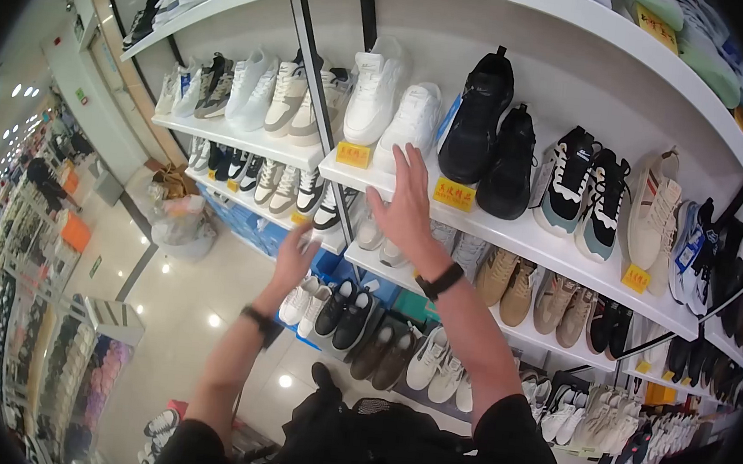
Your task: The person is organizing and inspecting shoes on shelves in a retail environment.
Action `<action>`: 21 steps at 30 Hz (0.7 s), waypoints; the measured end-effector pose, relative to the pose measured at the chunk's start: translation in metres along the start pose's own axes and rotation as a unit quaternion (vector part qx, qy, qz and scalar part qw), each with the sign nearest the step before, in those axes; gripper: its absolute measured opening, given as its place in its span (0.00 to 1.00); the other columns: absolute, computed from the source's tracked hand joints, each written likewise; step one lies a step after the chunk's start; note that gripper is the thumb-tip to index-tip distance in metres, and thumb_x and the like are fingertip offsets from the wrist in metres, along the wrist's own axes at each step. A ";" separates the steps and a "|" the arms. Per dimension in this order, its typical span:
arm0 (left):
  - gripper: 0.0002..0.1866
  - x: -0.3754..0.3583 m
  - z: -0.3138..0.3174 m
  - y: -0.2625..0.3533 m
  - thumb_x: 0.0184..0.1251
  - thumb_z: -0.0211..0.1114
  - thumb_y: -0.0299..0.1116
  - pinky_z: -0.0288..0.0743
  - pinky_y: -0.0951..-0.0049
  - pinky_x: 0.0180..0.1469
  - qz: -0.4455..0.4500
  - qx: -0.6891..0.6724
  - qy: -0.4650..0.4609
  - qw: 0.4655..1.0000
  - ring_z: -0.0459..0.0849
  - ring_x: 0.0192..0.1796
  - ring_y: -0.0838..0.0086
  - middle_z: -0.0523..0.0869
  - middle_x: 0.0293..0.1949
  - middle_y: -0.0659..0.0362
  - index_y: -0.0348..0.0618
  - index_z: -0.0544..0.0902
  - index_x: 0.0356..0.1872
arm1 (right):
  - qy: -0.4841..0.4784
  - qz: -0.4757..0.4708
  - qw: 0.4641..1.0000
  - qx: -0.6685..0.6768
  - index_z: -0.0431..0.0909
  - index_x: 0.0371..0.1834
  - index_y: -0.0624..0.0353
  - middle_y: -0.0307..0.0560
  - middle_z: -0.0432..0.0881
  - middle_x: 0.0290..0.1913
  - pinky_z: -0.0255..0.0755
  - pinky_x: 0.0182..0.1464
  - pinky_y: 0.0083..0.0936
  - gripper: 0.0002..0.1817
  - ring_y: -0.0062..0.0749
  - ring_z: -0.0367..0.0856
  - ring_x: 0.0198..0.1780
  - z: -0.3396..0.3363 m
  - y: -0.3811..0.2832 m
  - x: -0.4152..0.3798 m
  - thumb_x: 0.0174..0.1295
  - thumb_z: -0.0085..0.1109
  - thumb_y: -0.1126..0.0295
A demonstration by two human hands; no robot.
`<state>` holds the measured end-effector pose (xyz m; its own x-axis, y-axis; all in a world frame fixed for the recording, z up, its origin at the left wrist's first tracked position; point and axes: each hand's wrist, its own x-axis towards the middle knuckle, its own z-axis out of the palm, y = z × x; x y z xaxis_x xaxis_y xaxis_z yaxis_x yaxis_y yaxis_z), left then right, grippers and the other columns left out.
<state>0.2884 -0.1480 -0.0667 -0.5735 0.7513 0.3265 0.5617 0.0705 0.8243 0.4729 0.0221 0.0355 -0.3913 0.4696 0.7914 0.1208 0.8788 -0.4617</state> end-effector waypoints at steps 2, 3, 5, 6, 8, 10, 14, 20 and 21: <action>0.33 0.077 0.025 0.044 0.69 0.69 0.30 0.75 0.61 0.67 0.169 -0.012 0.042 0.985 0.76 0.70 0.58 0.75 0.68 0.44 0.33 0.67 0.72 | 0.012 0.056 0.997 -0.051 0.56 0.78 0.67 0.74 0.54 0.77 0.55 0.77 0.53 0.46 0.71 0.53 0.78 0.029 0.018 0.019 0.59 0.70 0.63; 0.36 0.102 0.030 0.078 0.68 0.70 0.30 0.71 0.57 0.70 0.226 0.045 0.078 0.970 0.74 0.70 0.52 0.72 0.69 0.40 0.30 0.64 0.73 | 0.018 0.057 0.996 -0.060 0.56 0.78 0.67 0.74 0.54 0.77 0.55 0.77 0.53 0.46 0.71 0.53 0.78 0.039 0.027 0.027 0.59 0.70 0.63; 0.41 0.145 0.044 0.106 0.65 0.73 0.33 0.65 0.54 0.73 0.280 0.030 0.097 0.955 0.70 0.71 0.44 0.69 0.69 0.35 0.28 0.62 0.74 | 0.019 0.120 0.988 -0.093 0.54 0.79 0.66 0.78 0.54 0.76 0.55 0.77 0.55 0.49 0.73 0.52 0.78 0.055 0.040 0.039 0.58 0.71 0.61; 0.43 0.167 0.055 0.103 0.64 0.74 0.36 0.63 0.53 0.74 0.276 0.034 0.122 0.953 0.68 0.72 0.41 0.67 0.70 0.33 0.27 0.60 0.74 | 0.027 0.118 0.987 -0.105 0.54 0.79 0.66 0.78 0.54 0.76 0.55 0.77 0.55 0.49 0.73 0.52 0.78 0.058 0.043 0.044 0.58 0.71 0.61; 0.52 0.200 0.069 0.087 0.60 0.77 0.42 0.62 0.53 0.75 0.250 0.040 0.129 0.959 0.64 0.73 0.36 0.61 0.72 0.30 0.26 0.55 0.76 | 0.009 0.170 0.976 -0.134 0.53 0.80 0.65 0.79 0.52 0.77 0.54 0.78 0.54 0.52 0.73 0.50 0.79 0.062 0.045 0.049 0.56 0.73 0.58; 0.54 0.217 0.072 0.081 0.58 0.78 0.44 0.62 0.53 0.75 0.236 0.001 0.105 0.966 0.64 0.73 0.37 0.62 0.72 0.30 0.26 0.53 0.77 | 0.021 0.178 0.972 -0.153 0.53 0.81 0.64 0.80 0.51 0.77 0.54 0.78 0.52 0.54 0.72 0.50 0.79 0.066 0.054 0.050 0.55 0.74 0.57; 0.61 0.236 0.069 0.074 0.52 0.82 0.45 0.64 0.53 0.75 0.185 -0.036 0.025 0.982 0.64 0.75 0.40 0.62 0.73 0.33 0.33 0.49 0.80 | 0.026 0.230 0.961 -0.150 0.53 0.82 0.61 0.82 0.49 0.78 0.56 0.79 0.47 0.56 0.71 0.49 0.80 0.065 0.055 0.052 0.52 0.74 0.55; 0.64 0.244 0.077 0.059 0.47 0.83 0.43 0.69 0.52 0.72 0.201 -0.090 -0.015 0.975 0.67 0.73 0.40 0.62 0.74 0.37 0.40 0.49 0.82 | 0.018 0.255 0.950 -0.181 0.54 0.82 0.57 0.78 0.50 0.79 0.58 0.78 0.44 0.53 0.68 0.54 0.80 0.065 0.049 0.051 0.52 0.72 0.58; 0.64 0.242 0.076 0.059 0.46 0.82 0.43 0.70 0.52 0.70 0.213 -0.087 -0.012 0.973 0.68 0.72 0.40 0.62 0.73 0.36 0.42 0.49 0.82 | 0.011 0.251 0.950 -0.183 0.54 0.82 0.57 0.78 0.50 0.79 0.58 0.78 0.44 0.53 0.68 0.54 0.80 0.066 0.050 0.050 0.52 0.72 0.58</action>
<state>0.2282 0.0876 0.0254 -0.2955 0.7035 0.6463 0.6352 -0.3606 0.6830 0.3987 0.0836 0.0253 -0.1824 0.8359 0.5177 0.5980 0.5123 -0.6164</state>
